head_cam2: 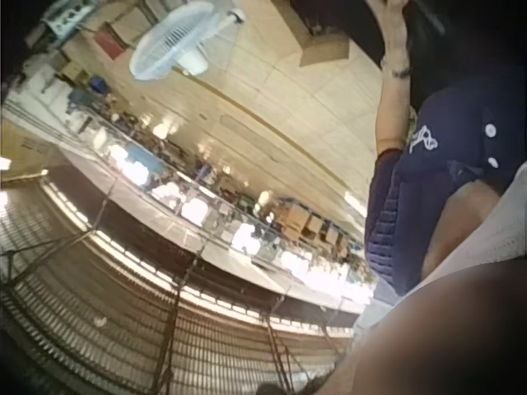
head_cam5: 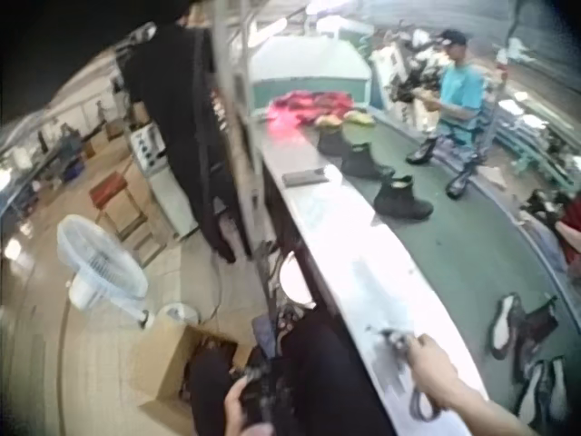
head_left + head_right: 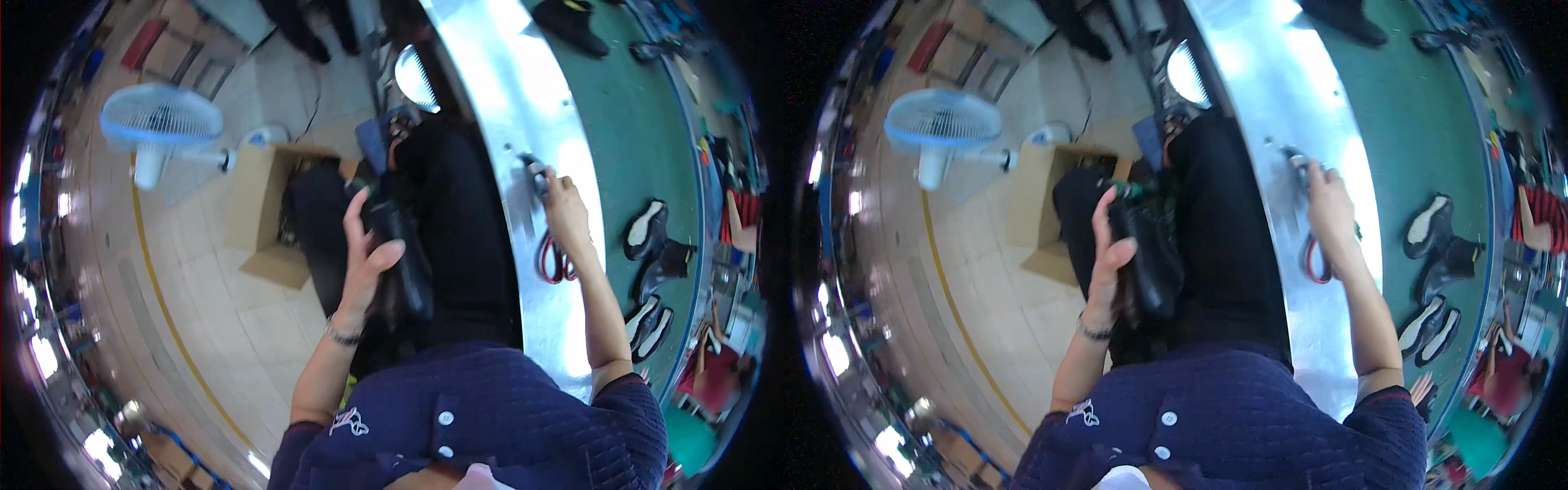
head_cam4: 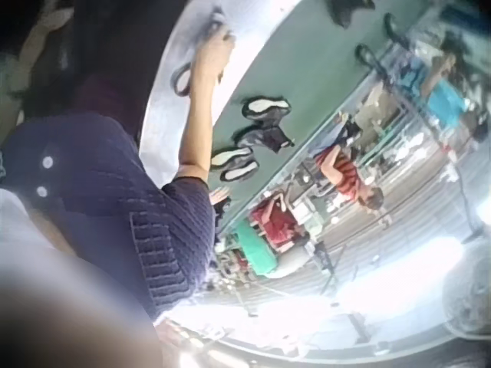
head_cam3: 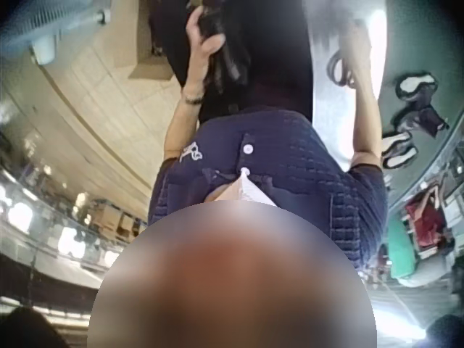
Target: Trim and adjust the sole and edges of a shoe upper using scissors and pliers.
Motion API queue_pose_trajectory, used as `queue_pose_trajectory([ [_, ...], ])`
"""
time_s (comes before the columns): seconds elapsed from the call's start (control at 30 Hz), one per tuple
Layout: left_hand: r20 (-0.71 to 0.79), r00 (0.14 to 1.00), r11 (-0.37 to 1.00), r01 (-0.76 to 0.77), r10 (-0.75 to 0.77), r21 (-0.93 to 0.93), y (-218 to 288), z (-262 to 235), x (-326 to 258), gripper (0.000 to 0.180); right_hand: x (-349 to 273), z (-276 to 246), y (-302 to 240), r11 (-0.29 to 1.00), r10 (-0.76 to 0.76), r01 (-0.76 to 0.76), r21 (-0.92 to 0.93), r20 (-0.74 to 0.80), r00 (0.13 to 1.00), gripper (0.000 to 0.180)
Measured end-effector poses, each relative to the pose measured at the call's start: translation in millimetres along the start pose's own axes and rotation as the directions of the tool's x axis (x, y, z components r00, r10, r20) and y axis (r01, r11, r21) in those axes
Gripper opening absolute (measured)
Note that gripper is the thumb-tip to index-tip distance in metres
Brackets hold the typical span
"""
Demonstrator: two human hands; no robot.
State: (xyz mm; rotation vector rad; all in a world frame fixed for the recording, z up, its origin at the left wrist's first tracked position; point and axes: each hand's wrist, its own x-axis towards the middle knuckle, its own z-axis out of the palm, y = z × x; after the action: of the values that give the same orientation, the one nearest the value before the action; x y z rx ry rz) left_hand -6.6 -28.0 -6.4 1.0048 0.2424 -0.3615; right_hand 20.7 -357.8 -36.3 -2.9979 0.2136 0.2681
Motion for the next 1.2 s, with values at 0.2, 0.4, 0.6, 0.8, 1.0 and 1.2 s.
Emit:
queue_pose_trajectory([
  [0.2,0.295,0.955,0.951,0.117,-0.028,-0.288,36.4,13.4,11.4,0.094,-31.1,-34.2,-48.3,0.508,-0.667,0.564,0.650,-0.116,0.736,0.101],
  [0.4,0.356,0.907,0.855,0.358,-0.223,-0.375,40.2,66.5,54.4,0.075,-57.8,-58.1,-55.3,0.110,-0.501,0.111,0.988,-0.041,0.865,0.096],
  [0.6,0.276,0.942,0.906,0.278,-0.192,-0.318,16.9,60.5,61.1,0.058,-33.9,-42.6,13.9,0.200,0.390,0.157,0.967,-0.226,0.893,0.065],
  [0.8,0.207,0.948,0.938,0.283,-0.242,-0.200,6.6,19.8,53.5,0.057,33.1,11.2,170.5,0.767,0.623,-0.228,0.600,-0.610,0.490,0.073],
  [1.0,0.127,0.940,0.933,0.332,-0.316,-0.136,-4.1,5.9,42.9,0.058,90.6,-59.4,137.1,0.834,0.548,-0.550,0.051,-0.197,0.813,0.045],
  [1.2,0.193,0.919,0.926,0.366,-0.344,-0.092,1.7,23.3,47.4,0.059,266.6,-76.3,69.2,0.910,0.182,-0.044,0.411,-0.301,0.936,0.077],
])
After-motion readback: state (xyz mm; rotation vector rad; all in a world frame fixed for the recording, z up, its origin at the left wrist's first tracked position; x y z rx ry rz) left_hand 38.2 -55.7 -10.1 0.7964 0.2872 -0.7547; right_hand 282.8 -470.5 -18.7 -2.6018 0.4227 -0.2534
